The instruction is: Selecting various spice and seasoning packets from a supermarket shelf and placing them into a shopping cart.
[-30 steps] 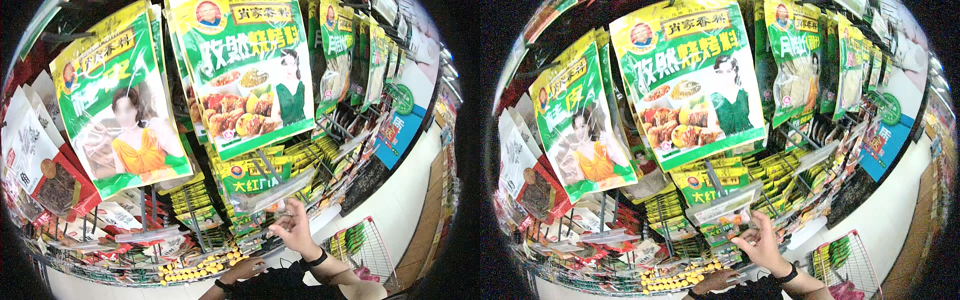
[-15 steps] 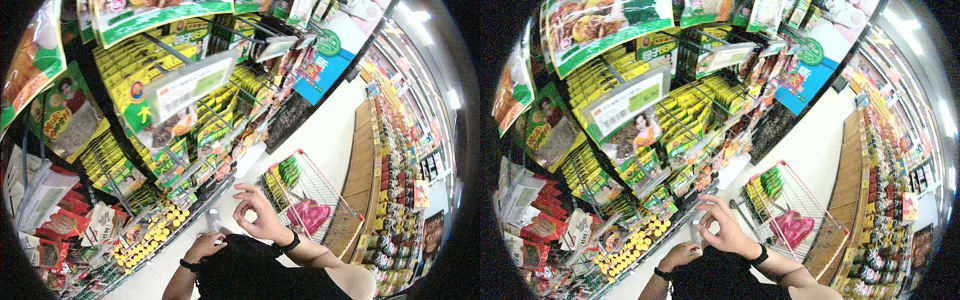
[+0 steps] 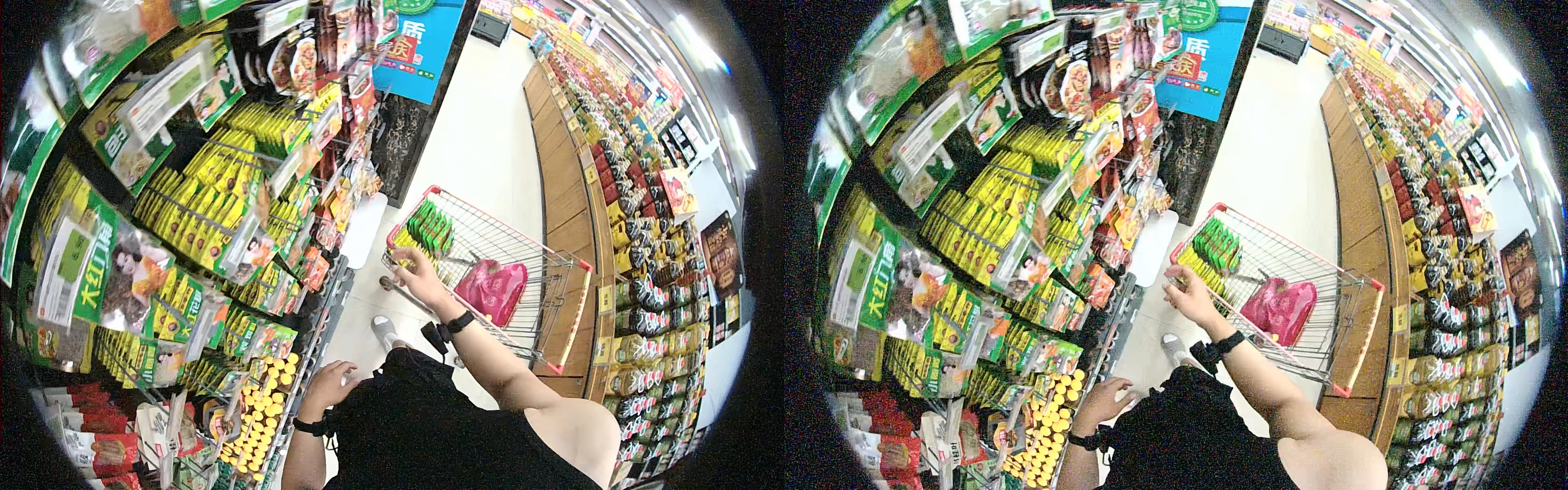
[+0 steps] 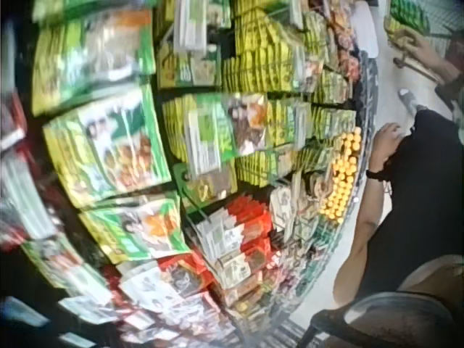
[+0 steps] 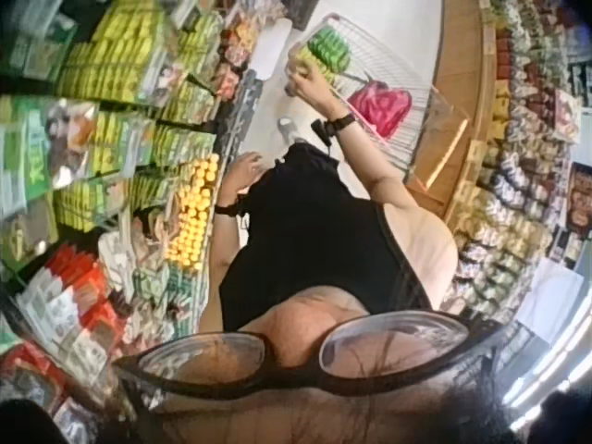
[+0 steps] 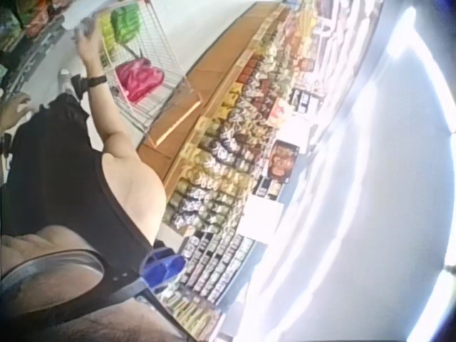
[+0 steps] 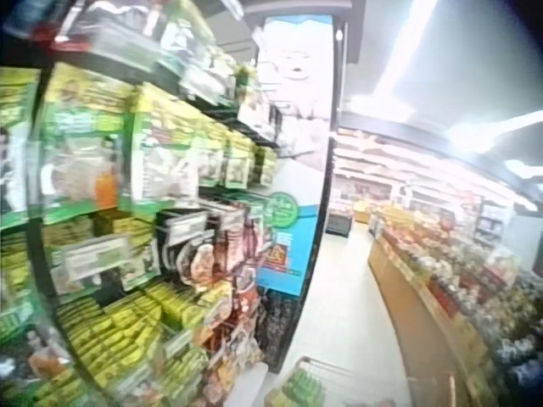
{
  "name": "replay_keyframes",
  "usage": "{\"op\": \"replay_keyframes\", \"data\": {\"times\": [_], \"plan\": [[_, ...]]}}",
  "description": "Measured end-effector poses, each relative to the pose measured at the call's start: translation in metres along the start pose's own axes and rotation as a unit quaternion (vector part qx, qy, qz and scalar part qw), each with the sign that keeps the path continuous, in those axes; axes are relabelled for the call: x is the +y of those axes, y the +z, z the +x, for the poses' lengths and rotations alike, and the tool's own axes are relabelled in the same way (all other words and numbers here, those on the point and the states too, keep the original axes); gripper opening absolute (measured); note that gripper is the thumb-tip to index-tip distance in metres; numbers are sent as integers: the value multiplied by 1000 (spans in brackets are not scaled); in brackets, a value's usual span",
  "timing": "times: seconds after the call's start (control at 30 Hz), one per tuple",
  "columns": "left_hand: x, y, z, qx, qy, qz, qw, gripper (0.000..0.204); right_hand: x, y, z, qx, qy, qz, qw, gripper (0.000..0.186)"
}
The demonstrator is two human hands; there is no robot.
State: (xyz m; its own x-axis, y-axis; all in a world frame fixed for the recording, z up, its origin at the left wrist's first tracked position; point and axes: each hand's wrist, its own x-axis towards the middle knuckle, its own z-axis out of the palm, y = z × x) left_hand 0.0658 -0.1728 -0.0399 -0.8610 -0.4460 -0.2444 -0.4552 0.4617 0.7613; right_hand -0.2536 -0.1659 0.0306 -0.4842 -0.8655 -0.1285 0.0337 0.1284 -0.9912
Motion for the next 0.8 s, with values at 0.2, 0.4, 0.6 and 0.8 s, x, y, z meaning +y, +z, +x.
{"op": "replay_keyframes", "data": {"times": [0.2, 0.4, 0.6, 0.8], "plan": [[15, -13, 40, -10, -97, 35, 995, 37, 77, -107, 81, 207, 153, 183, 949, 32], [32, -11, 94, 15, -134, -5, 991, 32, 200, -187, 149, 309, 305, 376, 819, 15], [66, -12, 156, 2, -147, -13, 989, 29, 389, -285, 158, 357, 325, 312, 818, 23], [80, -12, 152, -2, -250, 6, 968, 28, 342, -237, 132, 186, 450, 210, 848, 15]]}}
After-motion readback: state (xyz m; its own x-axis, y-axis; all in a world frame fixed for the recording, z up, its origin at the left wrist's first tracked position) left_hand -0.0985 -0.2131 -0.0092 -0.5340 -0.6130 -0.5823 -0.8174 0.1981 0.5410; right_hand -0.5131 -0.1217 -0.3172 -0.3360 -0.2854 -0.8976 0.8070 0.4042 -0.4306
